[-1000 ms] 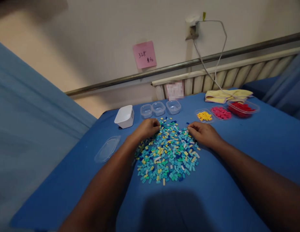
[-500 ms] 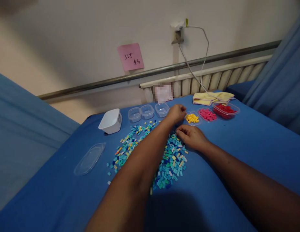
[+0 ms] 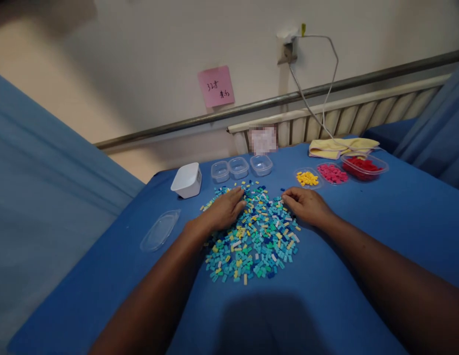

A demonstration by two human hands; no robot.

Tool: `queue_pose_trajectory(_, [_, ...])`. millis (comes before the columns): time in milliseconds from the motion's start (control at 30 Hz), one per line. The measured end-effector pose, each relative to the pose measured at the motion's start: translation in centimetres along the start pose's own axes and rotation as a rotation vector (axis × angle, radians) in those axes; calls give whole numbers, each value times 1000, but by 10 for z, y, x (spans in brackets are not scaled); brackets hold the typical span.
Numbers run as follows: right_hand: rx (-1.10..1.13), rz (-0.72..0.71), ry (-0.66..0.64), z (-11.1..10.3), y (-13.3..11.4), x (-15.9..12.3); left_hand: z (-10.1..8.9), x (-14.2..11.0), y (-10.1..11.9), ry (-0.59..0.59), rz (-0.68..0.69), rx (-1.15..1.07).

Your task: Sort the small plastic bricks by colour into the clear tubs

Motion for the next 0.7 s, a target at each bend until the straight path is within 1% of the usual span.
queue_pose_trajectory(100, [10, 7, 7, 0, 3, -1, 23, -45, 15, -89, -51, 23])
queue_pose_trajectory(167, [11, -2, 23, 0, 3, -2, 38, -68, 30, -124, -79, 18])
queue_pose_trajectory(200, [3, -16, 40, -1, 2, -3, 44, -77, 39, -138, -64, 13])
queue_pose_trajectory(267, [-39, -84, 84, -1, -5, -4, 54, -85, 54, -146, -37, 8])
queue_pose_trajectory(300, [-66, -146, 93, 0, -11, -5, 57, -86, 61, -145, -30, 8])
queue_pose_trajectory(333, [-92, -224, 81, 2, -19, -7, 59, -84, 67, -143, -24, 10])
queue_pose_trajectory(400, [-134, -395, -9, 11, -35, -11, 62, -77, 76, -147, 1, 16])
queue_pose_trajectory(467, [-170, -508, -143, 23, -47, -16, 61, -69, 81, -155, 34, 18])
queue_pose_trajectory(533, [-208, -534, -249, 32, -53, -21, 56, -63, 82, -158, 74, 22])
queue_pose_trajectory(567, [-220, -531, -283, 33, -55, -23, 51, -61, 81, -152, 102, 28])
queue_pose_trajectory(633, [-224, -530, -312, 32, -58, -26, 35, -56, 75, -105, 137, 59])
queue_pose_trajectory(667, [-221, -534, -307, 29, -60, -28, 26, -52, 70, -59, 128, 81])
queue_pose_trajectory(700, [-216, -533, -289, 26, -62, -28, 16, -48, 63, 1, 69, 105])
Point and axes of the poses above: each hand's wrist, its own x-axis towards the middle knuckle, its own z-axis out of the palm, y = z × x, the point moved 3 cm from there along x, towards the middle knuckle, and after that the axes turned 13 degrees about -y, right-handed, at the moved point
